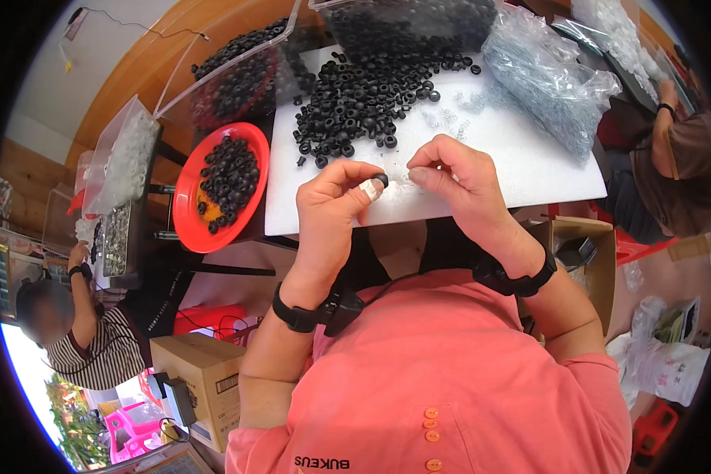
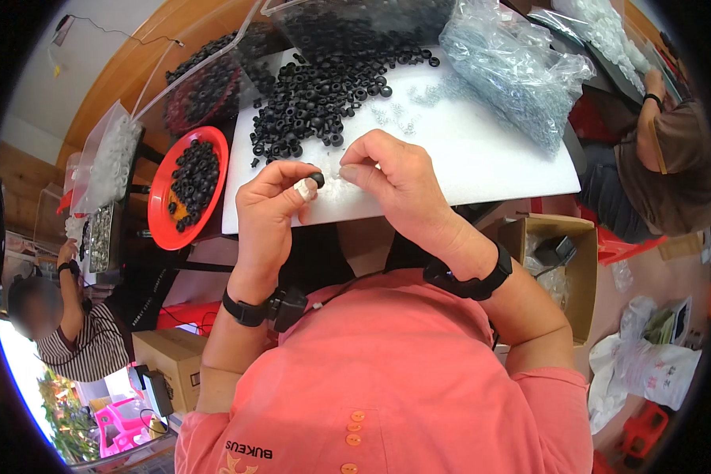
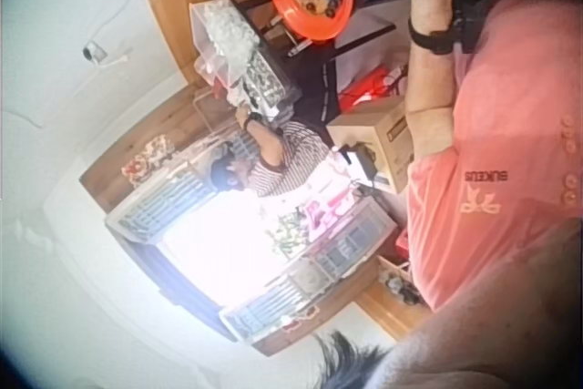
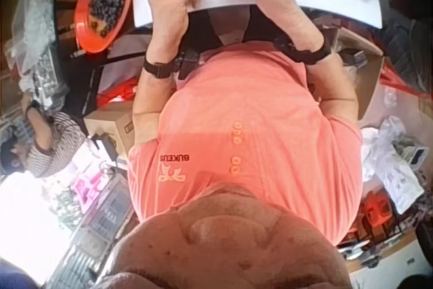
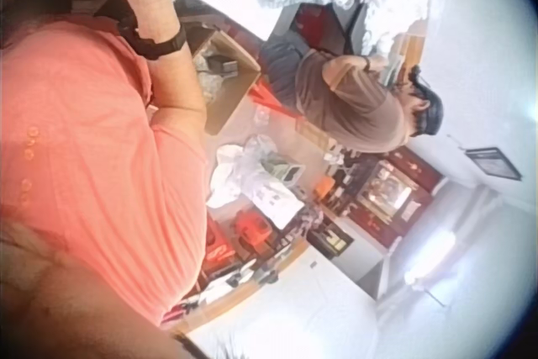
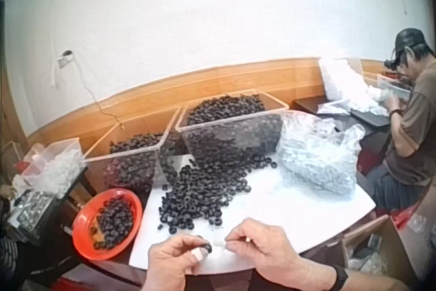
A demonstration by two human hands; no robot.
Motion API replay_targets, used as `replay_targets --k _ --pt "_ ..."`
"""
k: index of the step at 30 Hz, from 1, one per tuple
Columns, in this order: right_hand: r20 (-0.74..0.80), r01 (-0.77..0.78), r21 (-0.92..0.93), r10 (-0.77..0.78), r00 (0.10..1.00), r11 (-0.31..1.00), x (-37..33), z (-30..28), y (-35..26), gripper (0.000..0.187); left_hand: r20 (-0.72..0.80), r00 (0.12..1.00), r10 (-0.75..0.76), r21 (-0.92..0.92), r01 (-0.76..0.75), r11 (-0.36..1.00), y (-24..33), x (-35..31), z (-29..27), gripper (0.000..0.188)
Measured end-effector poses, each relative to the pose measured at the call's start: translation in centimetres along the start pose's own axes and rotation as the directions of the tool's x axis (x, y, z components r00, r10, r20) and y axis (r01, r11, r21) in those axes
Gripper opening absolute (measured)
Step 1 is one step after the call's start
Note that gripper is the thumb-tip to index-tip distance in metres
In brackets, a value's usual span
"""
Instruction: Assembling small black components and white plastic strips into final pieces at a workstation.
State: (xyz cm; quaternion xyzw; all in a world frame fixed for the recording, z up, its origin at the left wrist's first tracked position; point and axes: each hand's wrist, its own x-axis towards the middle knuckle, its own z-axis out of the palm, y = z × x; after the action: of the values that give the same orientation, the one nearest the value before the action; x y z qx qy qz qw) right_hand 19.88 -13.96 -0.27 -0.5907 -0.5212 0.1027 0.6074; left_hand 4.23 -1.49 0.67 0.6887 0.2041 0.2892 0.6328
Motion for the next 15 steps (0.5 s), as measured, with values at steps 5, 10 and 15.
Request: replay_targets --k 5,10,15 --pt "0.018 -0.055 0.162 0.052 0.998 0.985 -0.4 1.5 -0.5 0.005 0.077 0.977 -0.200 -0.428 0.213 0.878 0.5 -0.6 -0.3 0.015" --pt "-0.001 -0.051 0.243 0.053 0.999 0.969 -0.6 2.8 -0.7 0.004 0.136 0.968 -0.211 -0.525 0.251 0.813 0.6 -1.0 -0.2 0.021" --pt "-0.016 0.028 0.045 -0.028 0.999 0.999 -0.8 2.7 -1.1 0.008 0.142 0.969 -0.200 -0.498 0.245 0.832 0.4 -1.3 -0.3 0.022"
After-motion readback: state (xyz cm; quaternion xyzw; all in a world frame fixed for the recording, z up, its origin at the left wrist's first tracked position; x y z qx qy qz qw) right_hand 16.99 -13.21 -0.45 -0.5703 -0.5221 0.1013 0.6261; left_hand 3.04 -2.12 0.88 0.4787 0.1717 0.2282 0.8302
